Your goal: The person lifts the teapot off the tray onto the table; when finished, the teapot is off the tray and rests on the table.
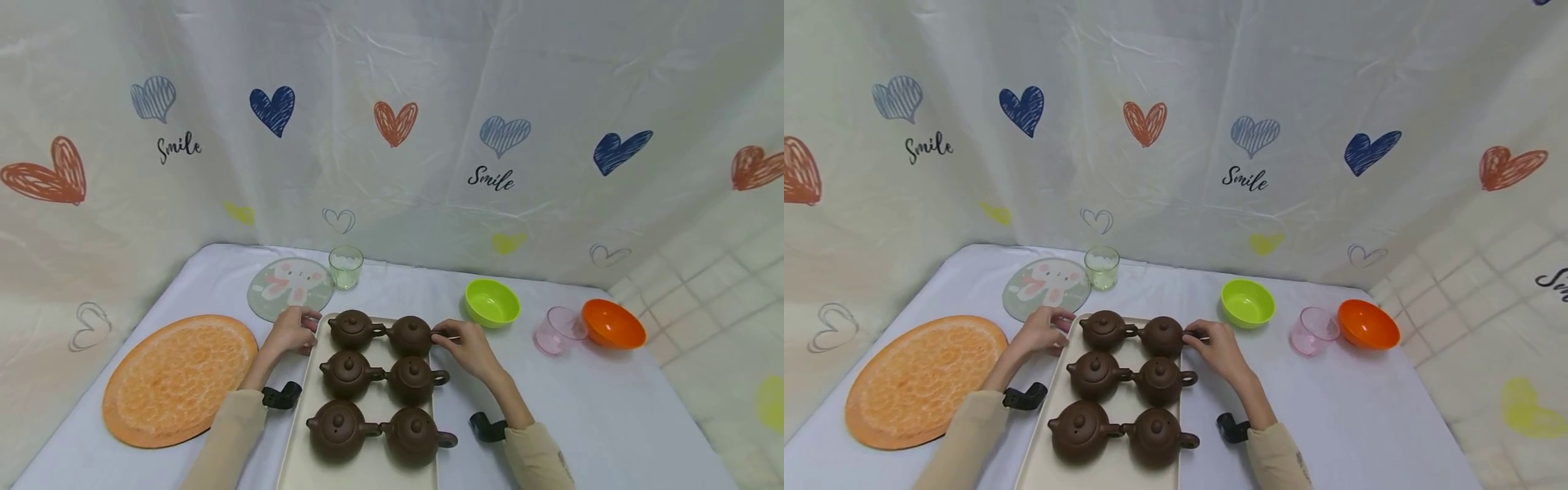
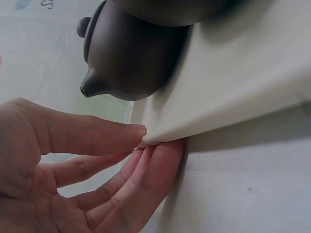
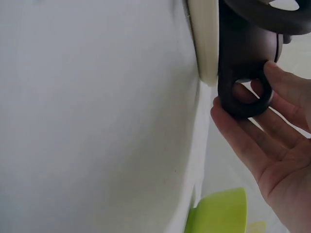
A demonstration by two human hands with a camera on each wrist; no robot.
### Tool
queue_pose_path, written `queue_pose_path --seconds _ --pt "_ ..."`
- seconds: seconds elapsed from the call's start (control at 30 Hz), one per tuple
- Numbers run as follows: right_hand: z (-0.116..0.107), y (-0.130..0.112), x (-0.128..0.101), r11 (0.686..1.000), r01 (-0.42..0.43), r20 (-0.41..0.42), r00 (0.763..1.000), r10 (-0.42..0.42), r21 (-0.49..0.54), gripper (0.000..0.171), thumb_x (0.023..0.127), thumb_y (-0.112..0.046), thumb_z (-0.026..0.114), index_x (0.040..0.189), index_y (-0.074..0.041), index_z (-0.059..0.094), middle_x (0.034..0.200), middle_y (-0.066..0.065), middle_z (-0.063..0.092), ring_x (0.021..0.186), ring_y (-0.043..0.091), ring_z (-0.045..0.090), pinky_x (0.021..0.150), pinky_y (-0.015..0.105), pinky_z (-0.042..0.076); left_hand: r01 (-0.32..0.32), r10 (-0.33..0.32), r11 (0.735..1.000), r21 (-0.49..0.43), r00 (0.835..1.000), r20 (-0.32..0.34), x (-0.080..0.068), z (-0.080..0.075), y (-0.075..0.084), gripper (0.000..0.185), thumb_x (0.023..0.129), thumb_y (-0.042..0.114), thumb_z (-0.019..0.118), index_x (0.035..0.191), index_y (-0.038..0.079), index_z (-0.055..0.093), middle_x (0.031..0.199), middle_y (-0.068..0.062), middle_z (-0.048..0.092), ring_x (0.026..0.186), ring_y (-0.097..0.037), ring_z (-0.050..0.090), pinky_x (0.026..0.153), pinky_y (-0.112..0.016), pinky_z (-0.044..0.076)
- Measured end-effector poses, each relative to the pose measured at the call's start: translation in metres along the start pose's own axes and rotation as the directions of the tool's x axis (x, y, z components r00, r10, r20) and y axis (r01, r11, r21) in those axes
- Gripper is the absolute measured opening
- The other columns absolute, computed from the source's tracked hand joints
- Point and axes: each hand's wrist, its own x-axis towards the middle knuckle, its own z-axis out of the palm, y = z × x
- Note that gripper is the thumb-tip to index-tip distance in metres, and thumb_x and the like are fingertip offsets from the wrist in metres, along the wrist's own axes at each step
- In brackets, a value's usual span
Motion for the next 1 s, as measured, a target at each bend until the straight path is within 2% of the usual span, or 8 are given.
queue_pose_path --seconds 0.23,0.43,0.77,0.87,1.0 --pt "-0.002 -0.001 0.005 1.0 0.025 0.024 0.999 -0.025 -0.018 0.012 0.084 -0.012 0.072 0.093 -0.006 0.075 0.088 0.003 0.073 0.081 0.015 0.068 0.073 0.029 0.058 0.004 -0.004 1.0 -0.013 1.0 -0.003 -0.002 -0.001 0.0 0.055 0.062 -0.014 0.058 0.116 -0.008 0.061 0.091 -0.019 0.063 0.064 -0.02 0.061 0.049 -0.034 0.057" --pt "-0.006 0.004 0.008 0.999 0.028 0.03 0.999 -0.029 0.03 0.013 0.079 -0.007 0.075 0.091 -0.002 0.076 0.085 0.007 0.073 0.076 0.014 0.069 0.067 0.023 0.057 0.012 -0.011 1.0 -0.011 1.0 0.01 -0.001 -0.001 0.002 0.055 0.062 -0.015 0.058 0.117 -0.008 0.061 0.091 -0.019 0.062 0.065 -0.02 0.061 0.05 -0.034 0.057" --pt "-0.011 0.007 0.007 0.996 -0.025 0.072 0.997 0.019 0.081 0.014 0.077 -0.006 0.076 0.09 0.001 0.076 0.084 0.011 0.074 0.076 0.014 0.07 0.064 0.021 0.056 0.015 -0.014 0.999 -0.031 0.999 0.03 -0.002 -0.001 0.001 0.056 0.063 -0.016 0.058 0.118 -0.009 0.059 0.092 -0.021 0.063 0.067 -0.021 0.061 0.051 -0.035 0.058" --pt "-0.018 0.009 0.004 0.99 -0.04 0.061 0.998 0.031 0.138 0.016 0.077 -0.004 0.076 0.092 0.003 0.076 0.085 0.014 0.073 0.076 0.014 0.07 0.066 0.021 0.057 0.014 -0.013 0.999 -0.033 0.999 0.032 -0.003 -0.001 0.001 0.055 0.064 -0.016 0.059 0.119 -0.009 0.058 0.093 -0.021 0.063 0.068 -0.021 0.061 0.051 -0.035 0.058" --pt "-0.037 0.015 -0.004 0.98 -0.062 0.049 0.997 0.054 0.187 0.019 0.077 -0.003 0.075 0.095 0.005 0.074 0.086 0.016 0.073 0.076 0.014 0.071 0.068 0.021 0.057 0.006 -0.005 0.999 -0.036 0.999 0.037 -0.003 -0.001 0.001 0.055 0.064 -0.016 0.06 0.119 -0.009 0.058 0.092 -0.021 0.062 0.067 -0.021 0.061 0.052 -0.035 0.058"
